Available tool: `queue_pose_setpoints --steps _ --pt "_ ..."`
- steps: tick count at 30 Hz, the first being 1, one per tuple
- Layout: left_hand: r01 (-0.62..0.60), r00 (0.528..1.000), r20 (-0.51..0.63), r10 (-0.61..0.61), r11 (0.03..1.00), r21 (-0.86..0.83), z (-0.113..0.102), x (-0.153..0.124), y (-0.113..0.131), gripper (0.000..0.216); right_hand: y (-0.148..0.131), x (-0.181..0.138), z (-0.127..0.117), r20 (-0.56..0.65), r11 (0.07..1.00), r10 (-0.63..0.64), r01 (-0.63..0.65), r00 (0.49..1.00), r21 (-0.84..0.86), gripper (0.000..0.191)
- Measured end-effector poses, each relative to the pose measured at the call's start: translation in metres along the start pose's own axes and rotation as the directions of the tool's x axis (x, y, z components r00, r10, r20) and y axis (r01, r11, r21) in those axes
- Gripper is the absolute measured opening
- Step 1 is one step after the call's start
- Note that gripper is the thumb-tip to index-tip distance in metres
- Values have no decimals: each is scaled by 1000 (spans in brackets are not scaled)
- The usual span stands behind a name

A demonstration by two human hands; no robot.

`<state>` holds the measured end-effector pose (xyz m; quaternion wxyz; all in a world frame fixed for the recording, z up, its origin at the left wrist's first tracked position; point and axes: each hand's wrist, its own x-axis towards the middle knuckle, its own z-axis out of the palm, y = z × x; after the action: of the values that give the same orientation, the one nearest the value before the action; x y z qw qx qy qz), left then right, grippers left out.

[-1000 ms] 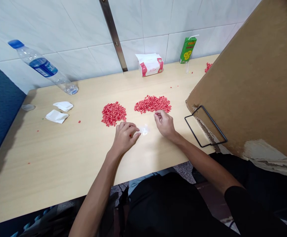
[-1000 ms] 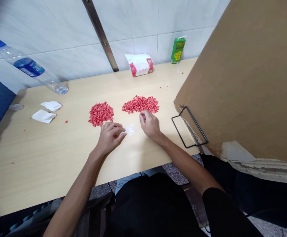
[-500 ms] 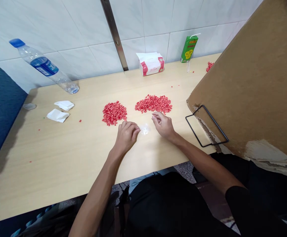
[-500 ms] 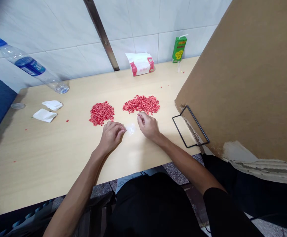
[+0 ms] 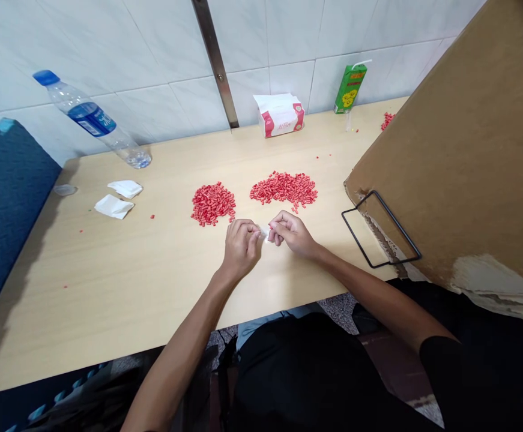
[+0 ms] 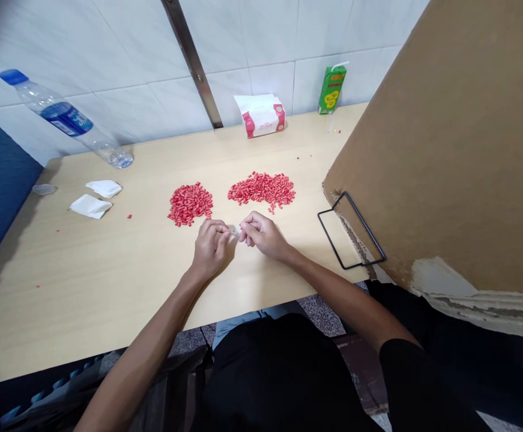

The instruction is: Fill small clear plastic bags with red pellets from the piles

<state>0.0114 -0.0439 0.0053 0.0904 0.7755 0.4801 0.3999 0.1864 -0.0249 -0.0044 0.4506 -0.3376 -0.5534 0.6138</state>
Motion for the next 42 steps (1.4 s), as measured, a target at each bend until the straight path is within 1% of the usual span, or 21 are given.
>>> queue_pose_setpoints --steps 3,6,11,17,24,29,35,42 --pt "3 999 -36 -3 1000 -11 2 0 6 12 0 -1 1 1 999 28 -28 1000 -26 34" --pt "9 1000 -14 -9 1000 0 3 0 6 12 0 -1 2 5 998 31 -30 1000 -49 35" --pt "-31 999 8 31 1000 -1 5 -1 3 11 0 -1 3 -6 996 21 -22 1000 -83 36" --pt "-3 999 52 4 1000 -19 5 -1 1 14 -1 -3 5 -55 989 -21 13 998 -149 35" --pt "-20 994 104 25 999 -50 5 -1 0 13 1 -3 5 -101 954 -47 14 994 -299 38" --pt "-27 993 110 33 998 -57 5 -1 1 13 0 -4 5 -82 941 -59 28 995 -336 36" --pt "-60 995 82 61 998 -20 6 -1 1 10 0 -4 5 -68 932 -75 46 995 -359 35" --pt "-50 995 91 50 999 -9 6 0 2 10 -1 -4 4 -53 924 -51 27 997 -382 38"
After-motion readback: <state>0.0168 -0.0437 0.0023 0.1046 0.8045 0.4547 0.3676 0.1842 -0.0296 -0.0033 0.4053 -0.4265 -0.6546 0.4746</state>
